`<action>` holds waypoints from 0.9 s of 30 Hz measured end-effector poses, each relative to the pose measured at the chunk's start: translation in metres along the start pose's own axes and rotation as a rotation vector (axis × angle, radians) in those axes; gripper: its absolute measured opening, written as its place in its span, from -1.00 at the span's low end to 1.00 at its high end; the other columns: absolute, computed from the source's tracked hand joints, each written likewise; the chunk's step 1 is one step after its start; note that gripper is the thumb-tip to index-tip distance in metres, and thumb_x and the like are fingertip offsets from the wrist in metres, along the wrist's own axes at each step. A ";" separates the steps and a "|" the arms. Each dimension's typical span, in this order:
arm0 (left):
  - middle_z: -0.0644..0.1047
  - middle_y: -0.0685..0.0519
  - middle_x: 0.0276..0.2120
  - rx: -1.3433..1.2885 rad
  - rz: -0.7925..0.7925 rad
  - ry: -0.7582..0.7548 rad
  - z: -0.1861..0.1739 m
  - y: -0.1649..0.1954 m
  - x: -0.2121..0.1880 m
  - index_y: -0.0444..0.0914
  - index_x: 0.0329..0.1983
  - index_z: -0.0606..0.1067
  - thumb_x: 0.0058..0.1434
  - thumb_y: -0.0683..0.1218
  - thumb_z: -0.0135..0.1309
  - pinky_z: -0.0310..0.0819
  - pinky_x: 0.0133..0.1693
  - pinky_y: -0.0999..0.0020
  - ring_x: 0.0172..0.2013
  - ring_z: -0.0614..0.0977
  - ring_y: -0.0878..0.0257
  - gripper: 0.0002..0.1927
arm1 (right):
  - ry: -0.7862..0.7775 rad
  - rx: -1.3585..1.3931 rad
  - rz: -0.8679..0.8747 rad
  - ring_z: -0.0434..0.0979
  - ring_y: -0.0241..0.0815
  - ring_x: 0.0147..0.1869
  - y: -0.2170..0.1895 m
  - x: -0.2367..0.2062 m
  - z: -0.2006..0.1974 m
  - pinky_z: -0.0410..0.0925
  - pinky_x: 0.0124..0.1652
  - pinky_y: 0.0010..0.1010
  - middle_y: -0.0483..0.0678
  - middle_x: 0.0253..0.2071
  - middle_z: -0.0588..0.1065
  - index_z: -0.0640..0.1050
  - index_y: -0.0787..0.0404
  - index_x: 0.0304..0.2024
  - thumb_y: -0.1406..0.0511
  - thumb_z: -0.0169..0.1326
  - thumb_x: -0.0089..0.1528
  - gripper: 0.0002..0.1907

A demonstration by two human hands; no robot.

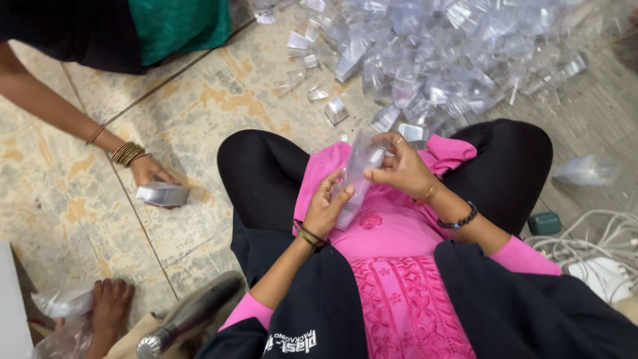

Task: The person sits on the floor among a large pile of clear plastic cups and folds each cup flat by hand, pressing the sides together, then tosses the flattened cup aside and picks up the next cup, repeating this cycle continuously.

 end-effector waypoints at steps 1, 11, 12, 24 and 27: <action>0.50 -0.10 0.12 0.002 -0.031 0.038 0.001 -0.002 0.003 -0.40 0.36 0.27 0.31 -0.03 0.16 0.47 0.05 0.38 0.05 0.54 0.25 -0.36 | 0.002 -0.063 -0.003 0.54 -0.16 0.16 -0.003 -0.001 0.002 0.49 0.07 -0.34 0.03 0.19 0.37 0.23 0.29 0.26 0.47 0.29 0.11 -0.26; 0.59 -0.06 -0.03 0.117 0.072 0.058 0.000 0.005 0.003 -0.39 0.14 0.45 0.24 0.03 0.25 0.51 -0.03 0.42 -0.07 0.61 0.29 -0.47 | 0.012 -0.044 -0.022 0.55 -0.17 0.14 -0.011 -0.005 0.017 0.50 0.05 -0.35 0.04 0.17 0.36 0.21 0.30 0.25 0.50 0.26 0.09 -0.26; 0.59 -0.07 -0.03 0.130 0.080 0.063 -0.002 0.003 0.002 -0.40 0.15 0.44 0.24 0.01 0.26 0.52 -0.03 0.42 -0.07 0.61 0.29 -0.47 | 0.016 0.011 -0.027 0.54 -0.18 0.15 -0.010 -0.006 0.017 0.50 0.05 -0.35 0.03 0.19 0.33 0.21 0.30 0.25 0.51 0.25 0.10 -0.28; 0.06 -0.17 0.54 0.227 0.224 -0.061 -0.015 0.016 0.006 -0.28 0.59 -0.04 0.52 0.30 -0.59 -0.11 0.45 0.27 0.52 0.06 0.06 -0.23 | -0.133 -0.098 0.017 0.49 -0.28 0.12 0.002 0.006 0.016 0.43 0.08 -0.42 -0.02 0.06 0.43 0.36 0.33 0.25 0.34 0.13 0.36 -0.55; -0.05 -0.19 0.57 0.259 0.200 -0.064 -0.008 0.028 0.002 -0.27 0.60 -0.17 0.46 0.37 -0.69 -0.19 0.47 0.25 0.56 -0.05 0.03 -0.16 | -0.187 0.018 0.067 0.51 -0.36 0.15 0.009 0.013 0.016 0.45 0.12 -0.43 -0.10 0.10 0.48 0.39 0.28 0.22 0.19 0.00 0.38 -0.58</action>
Point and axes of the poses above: each hand's wrist, its own x-axis towards the middle knuckle, its own z-axis out of the palm, y = z × x, the point moved 1 cm from there along x, towards the middle knuckle
